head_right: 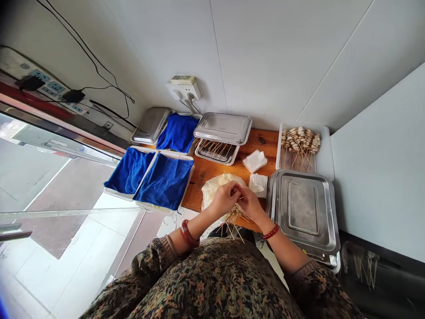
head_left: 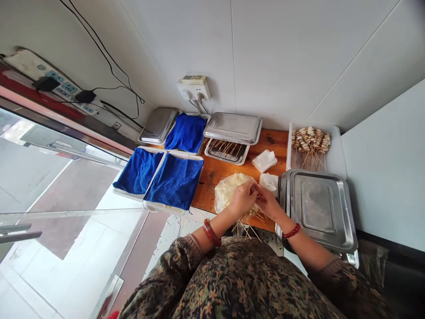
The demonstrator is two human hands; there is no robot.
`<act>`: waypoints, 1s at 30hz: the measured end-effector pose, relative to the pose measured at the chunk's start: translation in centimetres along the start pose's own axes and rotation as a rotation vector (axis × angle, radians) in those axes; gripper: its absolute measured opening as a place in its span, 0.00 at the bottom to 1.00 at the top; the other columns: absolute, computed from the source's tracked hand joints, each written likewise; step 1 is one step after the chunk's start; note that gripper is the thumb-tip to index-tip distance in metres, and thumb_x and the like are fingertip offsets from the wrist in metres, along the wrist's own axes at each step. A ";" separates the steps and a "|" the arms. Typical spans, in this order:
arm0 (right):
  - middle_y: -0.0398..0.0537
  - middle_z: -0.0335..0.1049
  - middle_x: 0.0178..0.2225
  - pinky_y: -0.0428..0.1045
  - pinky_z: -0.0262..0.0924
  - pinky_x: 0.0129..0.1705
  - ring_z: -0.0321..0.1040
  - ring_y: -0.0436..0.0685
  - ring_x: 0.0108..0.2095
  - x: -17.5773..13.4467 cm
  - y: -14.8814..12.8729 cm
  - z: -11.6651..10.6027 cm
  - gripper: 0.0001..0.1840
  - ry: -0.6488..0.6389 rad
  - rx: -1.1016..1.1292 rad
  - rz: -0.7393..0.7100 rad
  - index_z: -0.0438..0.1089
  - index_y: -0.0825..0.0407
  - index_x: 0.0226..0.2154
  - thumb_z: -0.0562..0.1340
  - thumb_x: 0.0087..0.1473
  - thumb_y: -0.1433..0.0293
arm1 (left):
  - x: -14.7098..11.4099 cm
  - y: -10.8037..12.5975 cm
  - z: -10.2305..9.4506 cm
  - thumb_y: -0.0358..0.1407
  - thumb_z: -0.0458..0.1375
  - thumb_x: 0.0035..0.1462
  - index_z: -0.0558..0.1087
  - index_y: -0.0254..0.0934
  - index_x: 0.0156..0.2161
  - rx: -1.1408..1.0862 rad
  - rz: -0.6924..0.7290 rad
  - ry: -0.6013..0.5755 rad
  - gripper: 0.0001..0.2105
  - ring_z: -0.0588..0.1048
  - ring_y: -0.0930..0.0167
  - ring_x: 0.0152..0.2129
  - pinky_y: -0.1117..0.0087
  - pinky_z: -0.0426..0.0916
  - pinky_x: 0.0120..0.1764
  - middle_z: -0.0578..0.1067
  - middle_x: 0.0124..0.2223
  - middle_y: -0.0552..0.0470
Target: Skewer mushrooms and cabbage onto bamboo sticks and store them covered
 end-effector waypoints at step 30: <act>0.50 0.72 0.31 0.51 0.67 0.37 0.69 0.55 0.29 1.8 -3.4 1.0 0.17 0.318 0.010 0.111 0.76 0.51 0.32 0.56 0.63 0.61 | -2.4 -5.8 -4.6 0.52 0.62 0.54 0.63 0.33 0.62 0.803 0.379 -0.153 0.35 0.72 0.53 0.50 0.53 0.65 0.51 0.74 0.53 0.37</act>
Point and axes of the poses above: each hand's wrist, its own x-axis towards the middle knuckle, its own z-axis out of the palm, y = z × x, the point moved 3 cm from there along x, towards the middle knuckle
